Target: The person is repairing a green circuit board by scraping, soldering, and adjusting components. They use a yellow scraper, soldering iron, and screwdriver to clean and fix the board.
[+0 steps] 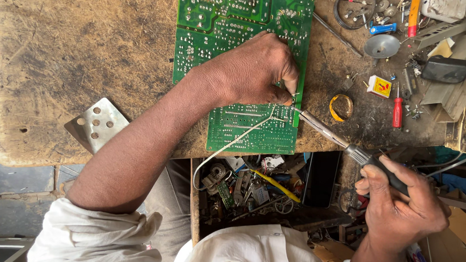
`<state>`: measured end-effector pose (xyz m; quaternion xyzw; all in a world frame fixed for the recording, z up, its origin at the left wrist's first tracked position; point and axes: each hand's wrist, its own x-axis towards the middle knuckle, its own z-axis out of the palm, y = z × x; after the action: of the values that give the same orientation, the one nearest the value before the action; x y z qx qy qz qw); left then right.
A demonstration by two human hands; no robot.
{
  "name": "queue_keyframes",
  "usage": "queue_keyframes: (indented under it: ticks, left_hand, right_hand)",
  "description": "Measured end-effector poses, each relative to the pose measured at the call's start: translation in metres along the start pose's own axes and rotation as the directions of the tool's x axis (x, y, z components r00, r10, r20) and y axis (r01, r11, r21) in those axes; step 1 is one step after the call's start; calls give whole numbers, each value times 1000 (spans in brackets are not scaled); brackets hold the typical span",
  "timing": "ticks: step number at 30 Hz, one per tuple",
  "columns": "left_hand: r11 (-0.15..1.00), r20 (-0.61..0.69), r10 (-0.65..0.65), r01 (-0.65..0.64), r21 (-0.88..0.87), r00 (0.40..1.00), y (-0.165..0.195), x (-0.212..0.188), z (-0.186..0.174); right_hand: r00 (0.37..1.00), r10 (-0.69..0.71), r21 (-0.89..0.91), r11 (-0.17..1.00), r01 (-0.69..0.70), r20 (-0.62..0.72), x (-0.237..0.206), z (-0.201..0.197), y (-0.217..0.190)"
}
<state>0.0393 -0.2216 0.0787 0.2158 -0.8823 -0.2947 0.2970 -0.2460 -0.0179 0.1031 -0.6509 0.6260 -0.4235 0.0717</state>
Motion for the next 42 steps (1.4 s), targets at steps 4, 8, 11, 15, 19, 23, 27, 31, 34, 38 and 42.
queue_keyframes:
  ticks: [4, 8, 11, 15, 19, 23, 27, 31, 34, 38, 42]
  left_hand:
    - [999, 26, -54, 54, -5, 998, 2, 1, 1]
    - [997, 25, -75, 74, 36, 997, 5, 1, 2]
    - [997, 49, -72, 70, 28, 996, 5, 2, 1]
    - [997, 33, -68, 67, 28, 997, 5, 1, 1]
    - [997, 34, -66, 65, 30, 997, 5, 0, 2]
    - [995, 77, -98, 98, 3, 992, 4, 1, 1]
    - [999, 27, -40, 40, 14, 999, 4, -1, 0]
    - [999, 26, -39, 38, 15, 999, 4, -1, 1]
    - [999, 14, -25, 25, 27, 1000, 3, -1, 2]
    - [1000, 8, -27, 27, 10, 1000, 3, -2, 3]
    - [1000, 21, -16, 16, 17, 1000, 3, -1, 2]
  right_hand:
    - [997, -70, -61, 996, 70, 16, -2, -1, 1]
    - [999, 34, 57, 998, -36, 24, -4, 1, 1]
    - [996, 92, 107, 990, -91, -6, -8, 4, -3]
    - [999, 51, 57, 997, -51, -8, -10, 4, -7]
    - [988, -146, -81, 985, 149, 46, -7, 0, -4]
    - [992, -110, 16, 994, 109, 62, -3, 0, 1]
    - [996, 75, 123, 989, -80, 41, -5, 3, 2]
    - [999, 24, 102, 994, -28, 39, -9, 4, -1]
    - [993, -101, 33, 995, 99, 60, -7, 3, -2]
    - [965, -235, -103, 964, 246, 115, -2, -1, -1]
    - [983, -153, -37, 987, 158, 101, -4, -2, 0]
